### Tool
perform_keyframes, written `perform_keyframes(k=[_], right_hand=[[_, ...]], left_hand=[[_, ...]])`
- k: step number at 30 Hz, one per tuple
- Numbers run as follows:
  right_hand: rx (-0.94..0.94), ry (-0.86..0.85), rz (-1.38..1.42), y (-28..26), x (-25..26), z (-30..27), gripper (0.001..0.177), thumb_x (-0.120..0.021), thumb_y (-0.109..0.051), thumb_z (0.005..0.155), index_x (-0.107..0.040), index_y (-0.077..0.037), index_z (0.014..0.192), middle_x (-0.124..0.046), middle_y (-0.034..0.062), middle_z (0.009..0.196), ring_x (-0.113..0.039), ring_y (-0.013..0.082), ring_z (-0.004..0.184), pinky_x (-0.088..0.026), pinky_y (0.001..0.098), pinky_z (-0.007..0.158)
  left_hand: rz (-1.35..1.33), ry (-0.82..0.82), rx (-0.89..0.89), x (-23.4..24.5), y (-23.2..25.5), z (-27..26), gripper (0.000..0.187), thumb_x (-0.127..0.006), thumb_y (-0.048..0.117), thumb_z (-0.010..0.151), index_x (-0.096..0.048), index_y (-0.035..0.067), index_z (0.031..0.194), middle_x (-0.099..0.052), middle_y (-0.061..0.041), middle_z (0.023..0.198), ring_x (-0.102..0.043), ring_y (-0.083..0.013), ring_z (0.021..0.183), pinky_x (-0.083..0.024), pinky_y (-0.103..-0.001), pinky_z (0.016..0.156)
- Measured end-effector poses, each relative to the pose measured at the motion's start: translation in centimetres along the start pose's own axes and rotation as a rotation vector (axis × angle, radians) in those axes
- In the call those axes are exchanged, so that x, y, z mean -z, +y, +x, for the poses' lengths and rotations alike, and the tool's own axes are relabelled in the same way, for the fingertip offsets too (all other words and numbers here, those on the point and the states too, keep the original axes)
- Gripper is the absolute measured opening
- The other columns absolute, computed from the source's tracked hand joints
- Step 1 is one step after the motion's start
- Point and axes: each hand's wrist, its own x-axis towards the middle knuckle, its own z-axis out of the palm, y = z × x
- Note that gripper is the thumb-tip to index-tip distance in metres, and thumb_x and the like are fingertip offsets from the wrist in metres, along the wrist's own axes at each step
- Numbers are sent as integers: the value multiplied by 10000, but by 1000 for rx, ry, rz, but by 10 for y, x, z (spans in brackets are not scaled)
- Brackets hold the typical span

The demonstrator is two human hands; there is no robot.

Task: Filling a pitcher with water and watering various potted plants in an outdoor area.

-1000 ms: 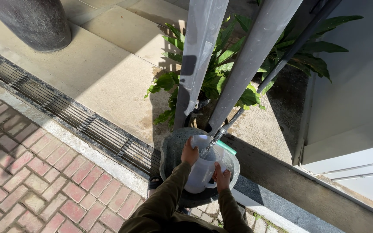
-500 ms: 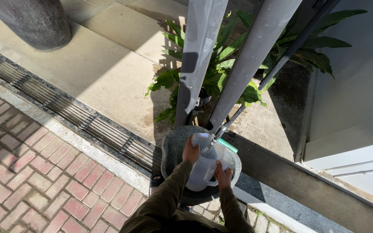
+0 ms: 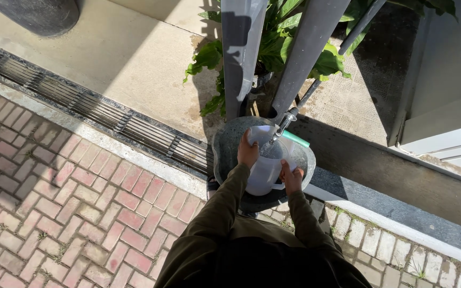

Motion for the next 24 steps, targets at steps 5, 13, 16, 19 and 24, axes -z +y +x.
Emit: perform_keyframes(k=[5, 13, 16, 19, 24], right_hand=[[-24, 18, -17, 13, 4, 2, 604, -707, -245, 1038, -493, -70, 501, -388, 76, 435, -362, 146, 369, -328, 322, 437], [-49, 42, -31, 18, 6, 3, 602, -725, -260, 1042, -502, -75, 514, -401, 76, 444, -378, 153, 390, -367, 325, 477], [-52, 2, -37, 19, 8, 5, 621, -694, -291, 1074, -505, -89, 519, -406, 74, 439, -348, 130, 386, -344, 328, 473], [-11, -4, 9, 19, 7, 6, 636, -709, -230, 1058, -465, -104, 484, -351, 61, 428, -308, 130, 362, -332, 307, 445], [-9, 2, 18, 9, 4, 4, 624, -703, -196, 1049, -464, -98, 481, -357, 60, 421, -318, 133, 349, -335, 306, 437]], left_hand=[[0, 13, -15, 3, 7, -4, 636, -524, 165, 994, -330, 129, 1599, -385, -272, 1565, -397, -567, 1407, -389, -782, 1080], [-60, -6, -43, 5, 9, -5, 610, -495, 143, 1025, -299, 105, 1602, -344, -253, 1591, -326, -556, 1452, -358, -827, 1089], [-59, -8, -21, 7, 18, -7, 599, -483, 143, 1029, -300, 103, 1598, -343, -249, 1595, -314, -545, 1463, -354, -834, 1092], [-72, -20, -32, 10, 23, -11, 584, -473, 142, 1041, -293, 90, 1594, -347, -259, 1583, -325, -543, 1457, -378, -839, 1080], [-63, -17, -34, 10, 22, -11, 579, -475, 139, 1043, -296, 83, 1591, -350, -260, 1579, -329, -538, 1458, -379, -835, 1089]])
